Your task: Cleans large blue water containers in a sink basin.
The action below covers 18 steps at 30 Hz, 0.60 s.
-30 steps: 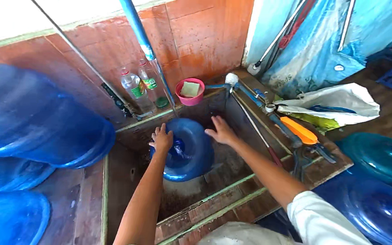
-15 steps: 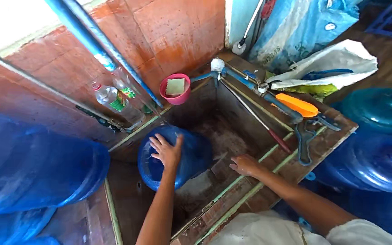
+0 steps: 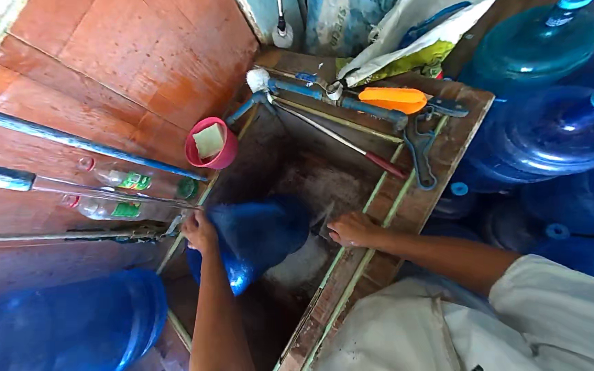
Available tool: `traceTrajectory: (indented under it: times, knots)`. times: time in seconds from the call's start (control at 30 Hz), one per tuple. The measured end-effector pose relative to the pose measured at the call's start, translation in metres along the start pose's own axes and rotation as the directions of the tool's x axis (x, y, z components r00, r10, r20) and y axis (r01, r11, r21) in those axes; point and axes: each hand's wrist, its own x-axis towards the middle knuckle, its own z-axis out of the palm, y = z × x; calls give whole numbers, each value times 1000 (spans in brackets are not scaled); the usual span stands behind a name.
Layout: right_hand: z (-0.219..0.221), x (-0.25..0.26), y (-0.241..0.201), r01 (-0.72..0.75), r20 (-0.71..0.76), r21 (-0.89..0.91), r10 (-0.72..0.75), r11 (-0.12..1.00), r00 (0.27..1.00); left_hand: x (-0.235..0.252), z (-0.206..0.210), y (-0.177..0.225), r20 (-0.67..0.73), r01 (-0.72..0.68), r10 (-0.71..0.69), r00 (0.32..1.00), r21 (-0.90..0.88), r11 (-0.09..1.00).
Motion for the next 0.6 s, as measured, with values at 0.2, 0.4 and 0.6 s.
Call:
traceTrajectory:
  times: [0.2, 0.4, 0.6]
  knots:
    - [4, -1, 5, 35, -36, 32, -34, 999, 999, -72, 29, 36, 67, -322, 316, 946, 119, 939]
    - [1, 0, 5, 45, -20, 66, -44, 997, 999, -61, 3, -20, -59, -161, 178, 982, 222, 962]
    - [-3, 1, 5, 44, -16, 55, -43, 998, 999, -34, -2, 40, 81, 55, -58, 995, 32, 998]
